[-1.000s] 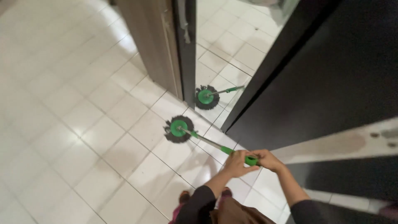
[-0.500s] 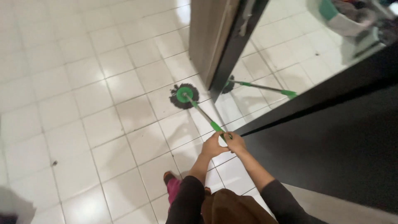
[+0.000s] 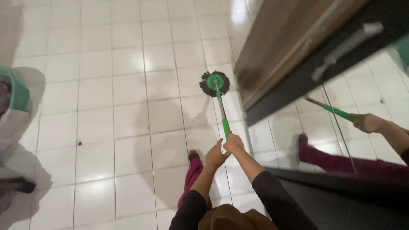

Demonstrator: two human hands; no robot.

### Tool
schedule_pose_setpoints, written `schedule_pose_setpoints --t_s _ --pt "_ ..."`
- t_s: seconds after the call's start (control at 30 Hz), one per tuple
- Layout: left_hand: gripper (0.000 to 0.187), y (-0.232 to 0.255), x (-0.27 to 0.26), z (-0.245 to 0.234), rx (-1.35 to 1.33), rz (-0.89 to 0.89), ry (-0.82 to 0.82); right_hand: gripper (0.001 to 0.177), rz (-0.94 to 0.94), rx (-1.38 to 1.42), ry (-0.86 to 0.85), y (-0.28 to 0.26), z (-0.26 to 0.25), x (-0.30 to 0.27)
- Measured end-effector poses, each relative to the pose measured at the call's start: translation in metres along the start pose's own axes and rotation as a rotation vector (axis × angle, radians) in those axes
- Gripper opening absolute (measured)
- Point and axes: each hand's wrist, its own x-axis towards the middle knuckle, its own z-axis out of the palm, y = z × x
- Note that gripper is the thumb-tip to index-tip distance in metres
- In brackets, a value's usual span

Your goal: The person uses a green spin mop to clean a white tiled floor in a room. They move the mop back and forth across the floor, navigating around furniture and a doorway.

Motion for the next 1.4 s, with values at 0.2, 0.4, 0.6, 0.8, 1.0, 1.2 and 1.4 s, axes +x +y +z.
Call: schedule_pose_setpoints --t_s 0.2,0.4,0.6,0.8,1.0,1.2,1.4 --pt "0.066 0.066 0.087 -0.114 0.102 0.009 -0.012 0.072 -0.047 0.01 -0.025 -0.082 -0.093 0.096" --pt "0.064 0.12 0.178 -0.182 0.128 0.094 -0.074 0.068 0.018 0.008 -0.038 -0.12 -0.17 0.177" --pt "0.066 0.154 0.29 -0.238 0.144 0.084 -0.097 0.066 -0.037 0.044 -0.044 -0.161 -0.238 0.267" --pt "0.064 0.22 0.428 -0.312 0.134 0.074 -0.061 0.063 -0.172 0.049 -0.071 -0.227 -0.37 0.362" --pt "0.056 0.312 0.53 -0.42 0.021 0.051 0.031 0.062 -0.233 0.006 -0.041 -0.272 -0.469 0.511" --pt "0.064 0.316 0.645 -0.498 0.017 -0.028 0.059 0.067 -0.176 -0.036 -0.105 -0.372 -0.542 0.574" --pt "0.068 0.341 0.76 -0.623 0.044 -0.003 0.024 0.065 -0.197 0.049 -0.109 -0.483 -0.635 0.658"
